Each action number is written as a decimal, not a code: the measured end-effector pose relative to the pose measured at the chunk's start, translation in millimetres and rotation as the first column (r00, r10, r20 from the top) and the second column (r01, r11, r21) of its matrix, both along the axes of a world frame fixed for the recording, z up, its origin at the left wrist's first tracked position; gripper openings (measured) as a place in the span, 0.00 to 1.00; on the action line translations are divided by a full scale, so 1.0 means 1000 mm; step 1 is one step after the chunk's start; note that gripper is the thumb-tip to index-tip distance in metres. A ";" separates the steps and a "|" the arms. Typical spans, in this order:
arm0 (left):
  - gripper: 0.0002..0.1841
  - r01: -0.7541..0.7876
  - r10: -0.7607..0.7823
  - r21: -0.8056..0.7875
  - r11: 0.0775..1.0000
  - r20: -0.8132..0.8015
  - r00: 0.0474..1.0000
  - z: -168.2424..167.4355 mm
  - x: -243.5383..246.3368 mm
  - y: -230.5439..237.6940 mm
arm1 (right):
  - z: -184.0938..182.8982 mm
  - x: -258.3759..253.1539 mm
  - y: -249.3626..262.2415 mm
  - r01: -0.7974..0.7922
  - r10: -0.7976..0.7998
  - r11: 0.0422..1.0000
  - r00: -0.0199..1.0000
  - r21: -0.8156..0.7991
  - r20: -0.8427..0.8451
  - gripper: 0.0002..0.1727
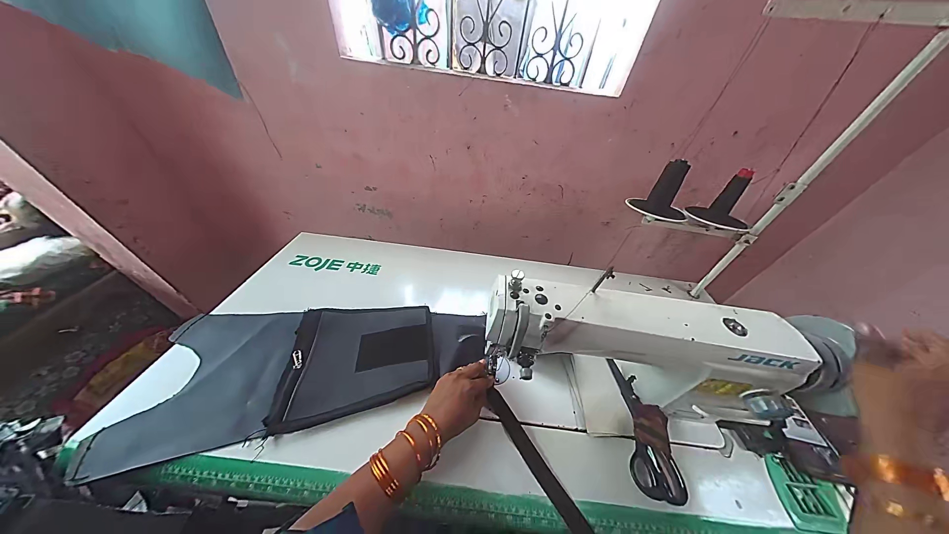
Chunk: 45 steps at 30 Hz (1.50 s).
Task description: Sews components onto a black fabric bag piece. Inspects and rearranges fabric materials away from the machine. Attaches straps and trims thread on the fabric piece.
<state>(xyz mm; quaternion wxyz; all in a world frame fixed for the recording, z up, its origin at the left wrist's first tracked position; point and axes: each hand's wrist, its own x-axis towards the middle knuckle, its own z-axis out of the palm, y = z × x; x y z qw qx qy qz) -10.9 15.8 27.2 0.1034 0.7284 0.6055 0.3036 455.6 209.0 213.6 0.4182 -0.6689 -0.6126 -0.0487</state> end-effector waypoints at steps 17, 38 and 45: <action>0.16 -0.011 0.011 -0.034 0.999 0.011 1.000 0.003 0.000 0.008 | 0.015 -0.011 0.008 0.136 -0.144 0.971 0.989 -0.197 -0.029 0.34; 0.40 -0.341 0.339 0.015 0.940 -0.157 0.927 -0.039 -0.180 -0.251 | -0.149 -0.307 -0.144 -0.559 0.635 0.602 0.768 -0.570 -0.083 0.21; 0.14 -0.339 0.337 0.004 0.941 0.100 0.936 0.159 -0.076 -0.260 | -0.119 -0.323 -0.131 -0.402 0.577 0.465 0.813 -0.789 -0.074 0.19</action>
